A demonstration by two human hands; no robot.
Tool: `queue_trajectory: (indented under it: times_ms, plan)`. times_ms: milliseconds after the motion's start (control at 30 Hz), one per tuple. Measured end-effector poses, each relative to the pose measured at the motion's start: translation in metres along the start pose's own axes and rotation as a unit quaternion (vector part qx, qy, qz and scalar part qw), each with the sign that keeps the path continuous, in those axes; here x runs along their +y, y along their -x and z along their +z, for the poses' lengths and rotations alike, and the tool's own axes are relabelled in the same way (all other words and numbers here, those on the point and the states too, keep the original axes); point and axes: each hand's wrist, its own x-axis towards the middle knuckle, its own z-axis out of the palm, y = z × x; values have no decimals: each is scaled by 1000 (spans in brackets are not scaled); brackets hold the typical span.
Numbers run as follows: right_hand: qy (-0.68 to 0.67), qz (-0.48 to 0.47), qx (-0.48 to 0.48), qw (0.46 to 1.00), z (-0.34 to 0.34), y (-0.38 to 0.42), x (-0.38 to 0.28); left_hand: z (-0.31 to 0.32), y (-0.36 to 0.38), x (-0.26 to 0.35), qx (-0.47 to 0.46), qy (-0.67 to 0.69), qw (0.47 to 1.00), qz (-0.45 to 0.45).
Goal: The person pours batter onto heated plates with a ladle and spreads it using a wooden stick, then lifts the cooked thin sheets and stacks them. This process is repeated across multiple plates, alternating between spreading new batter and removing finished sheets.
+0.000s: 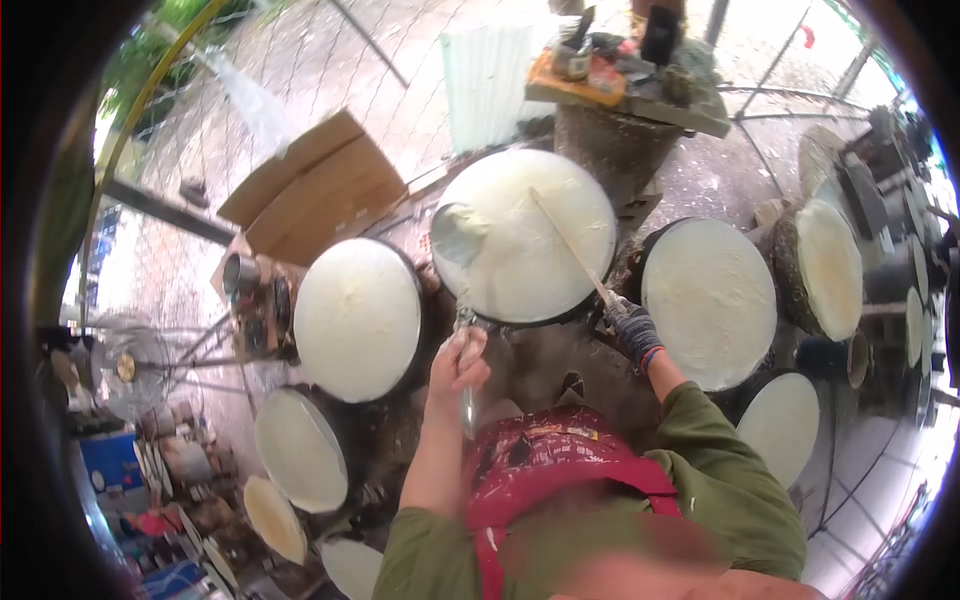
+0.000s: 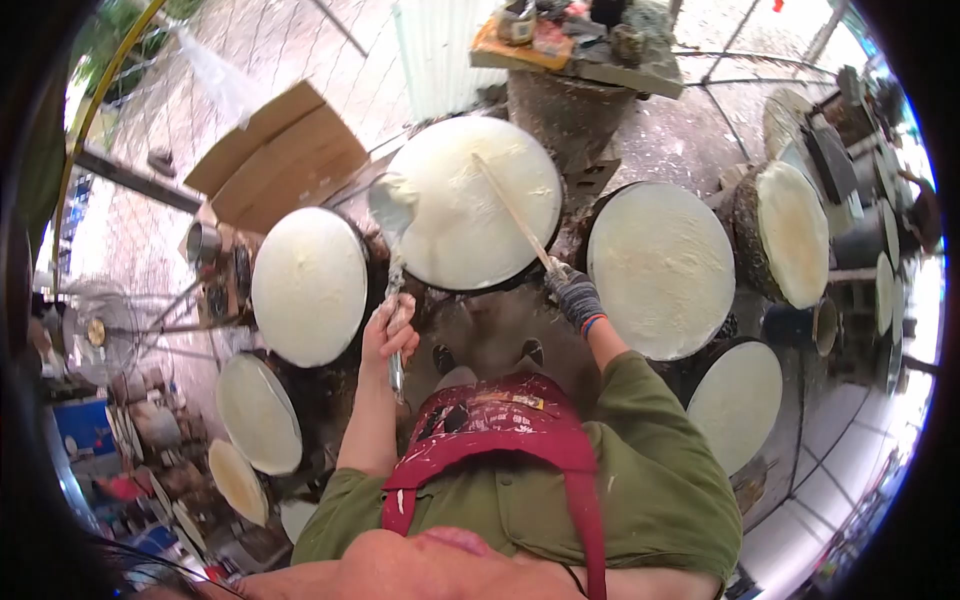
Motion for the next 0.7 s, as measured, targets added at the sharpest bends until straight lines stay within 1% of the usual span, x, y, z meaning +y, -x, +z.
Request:
queue_trajectory:
  times_ms: [33, 67, 100, 167, 200, 233, 267, 300, 367, 400, 500, 533, 567, 633, 667, 700]
  plan:
    - [90, -65, -13, 994, -1, 5, 0, 25, -1, -6, 42, 59, 997, 4]
    - [176, -134, -24, 975, -5, 7, -3, 44, -5, -12, 79, 117, 990, 7]
    - [351, -218, 19, 910, -107, -65, -42, 10, -115, -35, -94, 192, 977, -7]
    - [360, -356, 81, 859, -117, -92, -4, 7, -88, -33, -149, 255, 955, -12]
    - [442, -393, 153, 792, -121, -80, -9, 17, -60, -32, -168, 225, 959, 33]
    - [514, -436, 228, 702, -120, -63, -31, 8, -44, -28, -203, 206, 956, 57]
    - [396, -298, 167, 852, -99, -36, -48, -6, -17, -28, -202, 154, 964, 85]
    - [263, -136, 101, 950, -78, -19, -57, -20, 6, -25, -203, 98, 968, 109]
    - [342, -328, 35, 880, -45, -40, -1, -41, 64, -22, -148, 80, 966, 195]
    - [334, -359, -18, 871, -16, -36, 10, -56, 99, -27, -113, 78, 962, 236]
    - [415, -255, -64, 871, 94, -19, 4, -107, 202, -33, 64, -23, 948, 310]
    - [292, -328, -146, 887, 137, -20, 4, -127, 233, -40, 75, -11, 935, 346]
    - [262, -328, -208, 883, 180, -9, -2, -147, 265, -49, 90, -24, 921, 378]
    - [202, -230, -306, 901, 272, 22, -22, -169, 325, -70, 228, -30, 871, 434]
    - [171, -133, -336, 917, 312, 32, -32, -187, 352, -84, 263, -8, 853, 451]
    - [221, -171, -340, 898, 347, 16, -23, -204, 375, -99, 298, 14, 832, 467]
